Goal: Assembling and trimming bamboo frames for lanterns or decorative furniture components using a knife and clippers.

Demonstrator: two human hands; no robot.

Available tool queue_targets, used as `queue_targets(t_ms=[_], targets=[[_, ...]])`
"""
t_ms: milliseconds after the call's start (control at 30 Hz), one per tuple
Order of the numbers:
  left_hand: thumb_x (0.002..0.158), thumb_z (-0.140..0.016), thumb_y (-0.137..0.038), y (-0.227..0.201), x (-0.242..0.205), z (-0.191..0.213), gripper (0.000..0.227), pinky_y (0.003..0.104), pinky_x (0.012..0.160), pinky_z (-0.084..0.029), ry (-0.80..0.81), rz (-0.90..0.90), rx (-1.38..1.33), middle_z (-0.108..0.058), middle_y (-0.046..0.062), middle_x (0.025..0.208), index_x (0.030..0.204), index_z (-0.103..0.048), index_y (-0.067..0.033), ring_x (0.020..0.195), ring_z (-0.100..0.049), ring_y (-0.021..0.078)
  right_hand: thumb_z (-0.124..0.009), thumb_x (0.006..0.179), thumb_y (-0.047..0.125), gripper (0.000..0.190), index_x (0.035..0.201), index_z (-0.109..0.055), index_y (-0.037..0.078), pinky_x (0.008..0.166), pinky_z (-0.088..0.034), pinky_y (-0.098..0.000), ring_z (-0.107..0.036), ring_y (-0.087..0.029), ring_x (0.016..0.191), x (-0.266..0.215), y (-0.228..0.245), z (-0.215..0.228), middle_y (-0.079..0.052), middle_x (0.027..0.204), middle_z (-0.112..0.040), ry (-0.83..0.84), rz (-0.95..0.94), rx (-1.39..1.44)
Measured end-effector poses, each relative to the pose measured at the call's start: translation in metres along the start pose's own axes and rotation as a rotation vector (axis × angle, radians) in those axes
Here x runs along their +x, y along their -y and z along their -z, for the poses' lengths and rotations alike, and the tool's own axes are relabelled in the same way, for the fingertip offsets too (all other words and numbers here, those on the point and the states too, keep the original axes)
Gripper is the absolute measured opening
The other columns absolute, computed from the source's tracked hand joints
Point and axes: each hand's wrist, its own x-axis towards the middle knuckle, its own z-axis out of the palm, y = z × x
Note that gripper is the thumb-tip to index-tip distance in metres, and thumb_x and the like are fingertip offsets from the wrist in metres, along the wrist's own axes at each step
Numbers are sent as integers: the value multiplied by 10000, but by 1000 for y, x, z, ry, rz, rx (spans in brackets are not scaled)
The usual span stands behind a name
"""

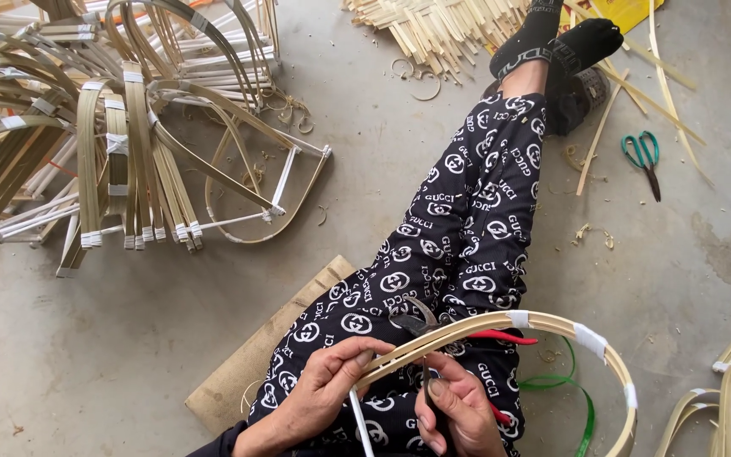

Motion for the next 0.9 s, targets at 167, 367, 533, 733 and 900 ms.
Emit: queue_targets(t_ms=[167,367,533,733,900], targets=[[1075,-498,-207,-5,1,-3,333,197,511,-306,2,-4,-9,-481,-78,651,1254,-694,-6,581,-415,20,-530,1047,108,526,1534,-350,24,373,-425,-253,-508,-162,405,2,1,-9,-145,665,-597,14,44,-17],[1074,-492,-176,-9,-2,-1,325,199,519,-315,33,-43,6,-490,-77,660,1269,-691,-8,587,-418,22,-516,1010,101,568,1521,-285,194,369,-430,-265,-510,-178,397,3,2,-7,-151,664,-606,85,-14,41],[1053,-494,-170,-3,-6,-1,319,203,544,-391,0,15,23,-561,-67,713,1259,-685,-20,623,-495,23,-501,1066,107,494,1477,-362,-128,415,-443,-264,-506,-175,421,-5,0,19,-158,701,-601,-16,-8,48],[1081,-486,-210,-11,5,-9,341,188,547,-359,52,13,-108,-577,-57,726,1249,-691,5,630,-462,16,-539,1008,101,664,1593,-236,182,439,-433,-236,-509,-138,454,-2,-5,-26,-113,652,-606,-14,-104,-266],[1071,-506,-206,8,0,1,336,184,546,-352,55,17,-210,-536,-63,708,1272,-683,-3,617,-457,21,-523,1021,108,596,1556,-266,60,421,-442,-240,-531,-137,446,2,9,-5,-108,657,-618,19,26,-204]])
